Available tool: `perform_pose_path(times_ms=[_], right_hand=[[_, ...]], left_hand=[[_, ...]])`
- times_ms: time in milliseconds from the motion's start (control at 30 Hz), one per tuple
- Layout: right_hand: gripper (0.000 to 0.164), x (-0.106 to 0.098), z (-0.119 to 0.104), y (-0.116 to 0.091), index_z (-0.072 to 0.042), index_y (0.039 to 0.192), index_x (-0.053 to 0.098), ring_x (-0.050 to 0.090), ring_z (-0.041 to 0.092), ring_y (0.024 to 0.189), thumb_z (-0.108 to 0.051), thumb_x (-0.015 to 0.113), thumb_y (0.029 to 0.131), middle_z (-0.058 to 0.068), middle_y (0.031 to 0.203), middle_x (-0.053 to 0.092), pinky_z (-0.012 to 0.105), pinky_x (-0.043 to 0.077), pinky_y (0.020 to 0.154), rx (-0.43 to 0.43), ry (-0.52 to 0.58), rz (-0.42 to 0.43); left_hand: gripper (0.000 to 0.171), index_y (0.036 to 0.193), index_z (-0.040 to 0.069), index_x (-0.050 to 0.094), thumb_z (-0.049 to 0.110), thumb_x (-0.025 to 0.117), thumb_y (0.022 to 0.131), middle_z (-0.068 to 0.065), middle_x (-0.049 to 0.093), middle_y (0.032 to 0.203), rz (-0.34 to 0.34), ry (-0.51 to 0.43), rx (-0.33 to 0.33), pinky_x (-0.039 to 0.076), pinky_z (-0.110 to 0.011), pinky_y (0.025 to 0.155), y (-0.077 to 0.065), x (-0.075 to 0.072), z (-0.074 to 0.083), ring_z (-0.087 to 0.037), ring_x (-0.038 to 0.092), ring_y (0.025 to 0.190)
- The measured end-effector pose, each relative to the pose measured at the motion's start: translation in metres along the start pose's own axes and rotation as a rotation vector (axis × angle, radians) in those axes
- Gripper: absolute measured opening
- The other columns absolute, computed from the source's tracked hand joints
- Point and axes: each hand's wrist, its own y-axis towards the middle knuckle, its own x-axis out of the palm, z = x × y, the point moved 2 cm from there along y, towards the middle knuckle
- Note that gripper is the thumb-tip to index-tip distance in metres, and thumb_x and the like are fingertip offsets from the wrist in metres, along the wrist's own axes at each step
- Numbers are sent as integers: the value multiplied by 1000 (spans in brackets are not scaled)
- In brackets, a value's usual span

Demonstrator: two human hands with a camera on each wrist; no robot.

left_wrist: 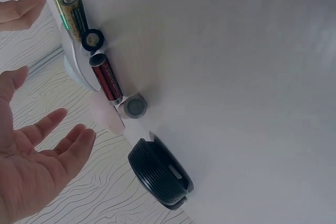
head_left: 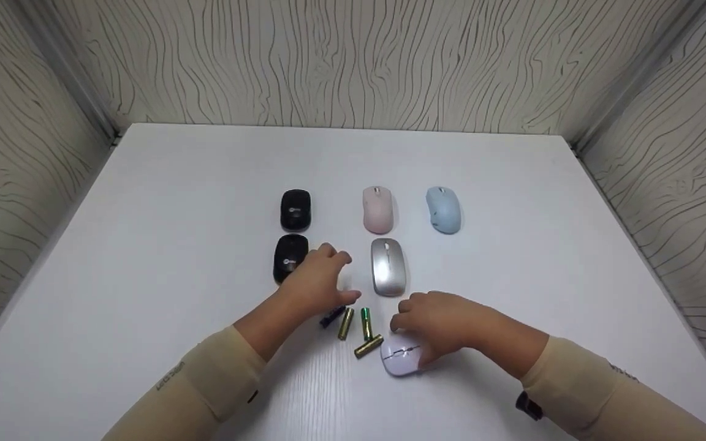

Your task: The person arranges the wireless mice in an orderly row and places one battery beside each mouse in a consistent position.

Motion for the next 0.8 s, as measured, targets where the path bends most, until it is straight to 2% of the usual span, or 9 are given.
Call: perform_pose_path(times_ms=[267,533,800], right_hand=[[59,7,-4,-2,-21,104,56,49,11,76,-42,83,57,-8,84,52,27,44,67,-34,-45,15],[56,5,-9,1,-20,105,56,50,10,79,-36,83,59,-6,86,52,26,47,68,26,-6,-60],[52,0,-11,3,-19,104,58,49,11,78,-32,83,60,-6,86,52,27,46,67,49,10,-93]], left_hand=[[62,125,12,52,45,68,76,-9,50,116,-3,0,14,45,-36,86,-1,5,2,-24,50,106],[63,126,12,52,45,69,75,-9,49,118,-12,-15,17,45,-35,86,0,7,5,-24,49,107],[62,125,11,53,44,70,75,-10,49,117,-5,-19,20,45,-36,86,-2,8,4,-25,49,106]])
